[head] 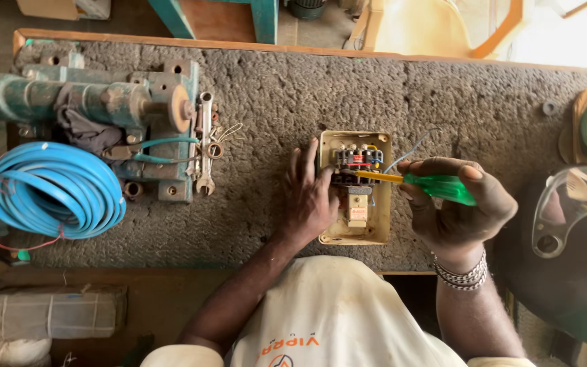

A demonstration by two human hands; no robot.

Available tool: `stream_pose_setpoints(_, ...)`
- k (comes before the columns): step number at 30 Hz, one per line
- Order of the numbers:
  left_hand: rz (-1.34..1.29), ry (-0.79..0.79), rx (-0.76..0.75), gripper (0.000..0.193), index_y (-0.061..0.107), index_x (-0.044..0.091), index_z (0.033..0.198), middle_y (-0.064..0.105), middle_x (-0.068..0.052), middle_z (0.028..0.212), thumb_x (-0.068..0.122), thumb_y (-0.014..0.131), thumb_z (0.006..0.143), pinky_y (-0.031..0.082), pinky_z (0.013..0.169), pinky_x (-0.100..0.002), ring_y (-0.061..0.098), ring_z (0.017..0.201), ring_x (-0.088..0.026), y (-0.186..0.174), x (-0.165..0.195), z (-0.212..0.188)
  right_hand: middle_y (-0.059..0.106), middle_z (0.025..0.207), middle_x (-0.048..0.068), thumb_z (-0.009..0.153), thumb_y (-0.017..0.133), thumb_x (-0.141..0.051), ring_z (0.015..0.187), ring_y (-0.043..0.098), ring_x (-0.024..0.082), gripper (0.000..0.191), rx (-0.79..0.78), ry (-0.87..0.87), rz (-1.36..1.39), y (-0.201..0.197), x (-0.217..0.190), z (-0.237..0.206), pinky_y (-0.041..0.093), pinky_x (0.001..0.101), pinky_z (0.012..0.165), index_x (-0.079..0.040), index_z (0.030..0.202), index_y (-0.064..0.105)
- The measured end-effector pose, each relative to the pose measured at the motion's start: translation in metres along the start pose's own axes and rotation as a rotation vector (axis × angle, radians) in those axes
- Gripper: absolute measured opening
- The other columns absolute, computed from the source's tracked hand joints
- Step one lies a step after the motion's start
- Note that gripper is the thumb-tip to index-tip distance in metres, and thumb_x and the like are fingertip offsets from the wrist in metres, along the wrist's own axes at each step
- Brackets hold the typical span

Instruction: The person uses a screwdriver to loosen screws and remove a contactor and a small relay from a beige electrical enclosure. They then place the components on the workbench and briefly handle the enclosure.

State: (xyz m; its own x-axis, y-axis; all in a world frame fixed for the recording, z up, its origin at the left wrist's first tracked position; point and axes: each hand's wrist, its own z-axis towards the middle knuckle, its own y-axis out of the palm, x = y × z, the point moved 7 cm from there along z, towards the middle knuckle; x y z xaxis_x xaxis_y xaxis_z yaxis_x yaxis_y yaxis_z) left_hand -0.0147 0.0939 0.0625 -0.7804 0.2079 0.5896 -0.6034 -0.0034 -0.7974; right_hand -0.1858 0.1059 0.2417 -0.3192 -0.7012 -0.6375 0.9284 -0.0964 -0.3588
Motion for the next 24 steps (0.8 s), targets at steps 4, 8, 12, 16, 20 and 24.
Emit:
stream_pose_setpoints(4, 0.031, -0.063, -0.120, 0.055, 0.067, 0.000, 0.118, 0.016, -0.022, 0.164, 0.015, 0.082, 0.067, 0.021, 0.117, -0.075, 0.021, 0.148, -0.049, 0.018, -0.010, 0.005, 0.067, 0.122, 0.019, 0.101, 0.074, 0.008, 0.102, 0.074, 0.024, 0.073, 0.010, -0.003, -0.012, 0.007, 0.011, -0.008, 0.068, 0.0386, 0.089, -0.024, 0.157, 0.040)
stream_pose_setpoints(8, -0.014, -0.036, -0.076, 0.065, 0.065, 0.000, 0.126, 0.020, -0.026, 0.159, 0.012, 0.082, 0.065, 0.023, 0.114, -0.075, 0.020, 0.148, -0.050, 0.023, -0.011, 0.004, 0.068, 0.122, 0.018, 0.099, 0.074, 0.008, 0.102, 0.074, 0.024, 0.077, 0.002, -0.025, 0.010, 0.009, 0.016, -0.016, 0.068, 0.0386, 0.088, -0.027, 0.158, 0.041)
stream_pose_setpoints(12, -0.018, -0.064, -0.109, 0.063, 0.066, 0.000, 0.124, 0.021, -0.025, 0.159, 0.011, 0.083, 0.064, 0.023, 0.114, -0.076, 0.019, 0.149, -0.048, 0.028, -0.015, 0.003, 0.067, 0.122, 0.019, 0.099, 0.072, 0.009, 0.103, 0.074, 0.025, 0.079, -0.023, 0.002, 0.030, 0.009, 0.015, -0.015, 0.067, 0.0399, 0.089, -0.030, 0.159, 0.041)
stream_pose_setpoints(16, -0.037, -0.053, -0.073, 0.063, 0.066, -0.001, 0.123, 0.022, -0.024, 0.159, 0.009, 0.083, 0.063, 0.024, 0.115, -0.075, 0.019, 0.149, -0.047, 0.026, -0.013, 0.002, 0.069, 0.121, 0.015, 0.099, 0.073, 0.007, 0.104, 0.075, 0.025, 0.080, -0.109, -0.027, 0.059, 0.011, 0.009, -0.009, 0.067, 0.0385, 0.089, -0.035, 0.159, 0.042)
stream_pose_setpoints(20, -0.027, -0.057, -0.077, 0.059, 0.068, -0.001, 0.120, 0.021, -0.024, 0.159, 0.009, 0.083, 0.063, 0.022, 0.114, -0.076, 0.019, 0.149, -0.047, 0.027, -0.015, 0.002, 0.070, 0.117, 0.013, 0.097, 0.074, 0.003, 0.103, 0.076, 0.024, 0.078, -0.217, -0.055, 0.049, 0.014, 0.005, 0.000, 0.067, 0.0366, 0.089, -0.034, 0.157, 0.042)
stream_pose_setpoints(24, -0.048, -0.050, -0.044, 0.054, 0.069, -0.001, 0.119, 0.021, -0.023, 0.160, 0.007, 0.081, 0.067, 0.021, 0.114, -0.077, 0.020, 0.149, -0.047, 0.029, -0.016, -0.001, 0.071, 0.114, 0.014, 0.095, 0.075, 0.003, 0.103, 0.076, 0.027, 0.070, -0.257, -0.051, 0.040, 0.019, 0.001, 0.010, 0.066, 0.0356, 0.086, -0.030, 0.150, 0.047)
